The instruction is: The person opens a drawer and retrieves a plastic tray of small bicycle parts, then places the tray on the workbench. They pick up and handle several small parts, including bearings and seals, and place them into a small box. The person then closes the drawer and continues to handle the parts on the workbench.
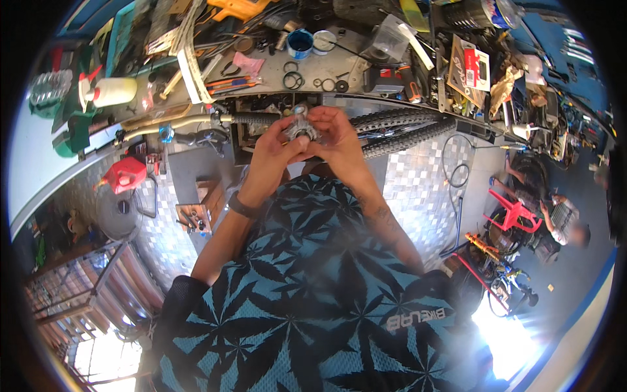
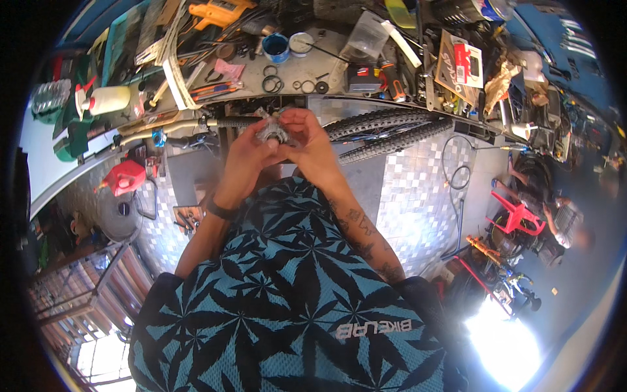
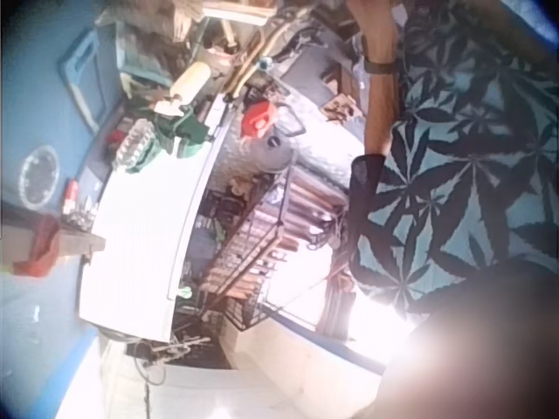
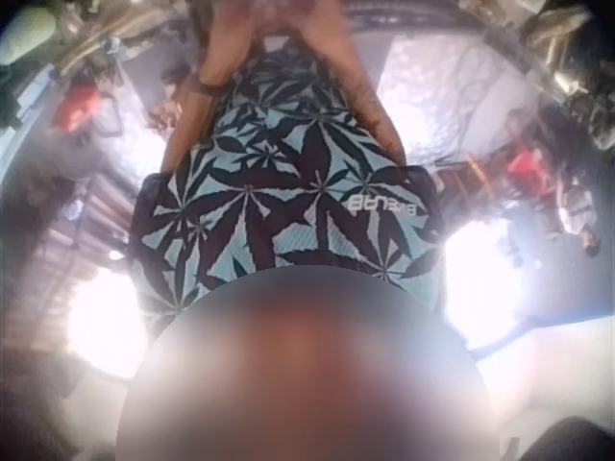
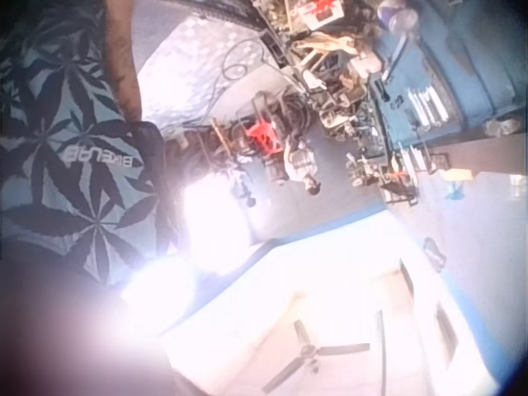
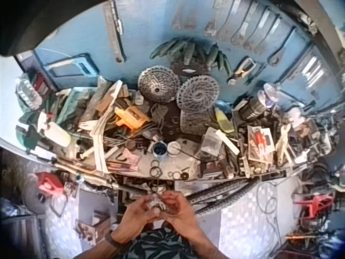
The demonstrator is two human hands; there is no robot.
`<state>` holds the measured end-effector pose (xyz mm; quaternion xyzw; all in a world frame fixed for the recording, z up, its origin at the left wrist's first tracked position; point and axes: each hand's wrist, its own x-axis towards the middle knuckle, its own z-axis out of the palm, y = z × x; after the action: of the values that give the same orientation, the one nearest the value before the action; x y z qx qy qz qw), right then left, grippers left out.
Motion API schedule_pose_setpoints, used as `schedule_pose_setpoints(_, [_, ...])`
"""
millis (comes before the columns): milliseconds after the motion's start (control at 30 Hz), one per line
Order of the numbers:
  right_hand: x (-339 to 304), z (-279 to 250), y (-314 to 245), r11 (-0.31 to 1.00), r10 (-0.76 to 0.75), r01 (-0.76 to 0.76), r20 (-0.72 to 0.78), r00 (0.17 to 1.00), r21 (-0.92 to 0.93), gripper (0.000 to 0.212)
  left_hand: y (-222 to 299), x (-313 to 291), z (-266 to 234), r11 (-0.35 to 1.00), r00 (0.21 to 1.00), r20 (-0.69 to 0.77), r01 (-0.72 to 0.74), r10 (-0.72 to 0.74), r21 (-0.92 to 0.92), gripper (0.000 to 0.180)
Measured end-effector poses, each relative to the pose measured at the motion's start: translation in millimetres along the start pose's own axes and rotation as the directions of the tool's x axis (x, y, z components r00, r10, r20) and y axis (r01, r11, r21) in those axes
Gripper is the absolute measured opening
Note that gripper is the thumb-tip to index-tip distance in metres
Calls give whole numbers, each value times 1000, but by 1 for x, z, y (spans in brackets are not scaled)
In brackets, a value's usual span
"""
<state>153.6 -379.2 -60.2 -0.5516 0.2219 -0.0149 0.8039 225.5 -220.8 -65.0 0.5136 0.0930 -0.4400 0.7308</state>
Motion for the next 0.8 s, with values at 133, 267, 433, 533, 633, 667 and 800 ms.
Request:
schedule_pose_setpoints(133, [-13,-15,-14,932,-154,135,-28,988,-337,65,3,0,7,999,999,29,23,-24,42,57])
schedule_pose_setpoints(267, [2,-75,-51,583,-643,267,-235,729,-767,53,26,13,27,995,999,14,-44,43,88,55])
schedule_pose_setpoints(433, [38,-138,-74,364,-606,202,-66,793,-909,48,61,45,61,885,936,189,-345,298,312,57])
schedule_pose_setpoints(533, [37,-148,-69,261,-505,199,42,862,-945,48,62,67,83,910,918,254,-360,305,206,59])
schedule_pose_setpoints(633, [30,-150,-60,312,-487,198,23,873,-929,45,50,78,98,919,911,328,-330,251,214,61])
schedule_pose_setpoints(667, [28,-151,-58,310,-511,221,34,859,-925,41,43,81,103,916,899,370,-331,234,227,62])
schedule_pose_setpoints(800, [30,-157,-58,337,-540,281,60,839,-898,26,26,95,128,817,807,485,-506,337,276,59])
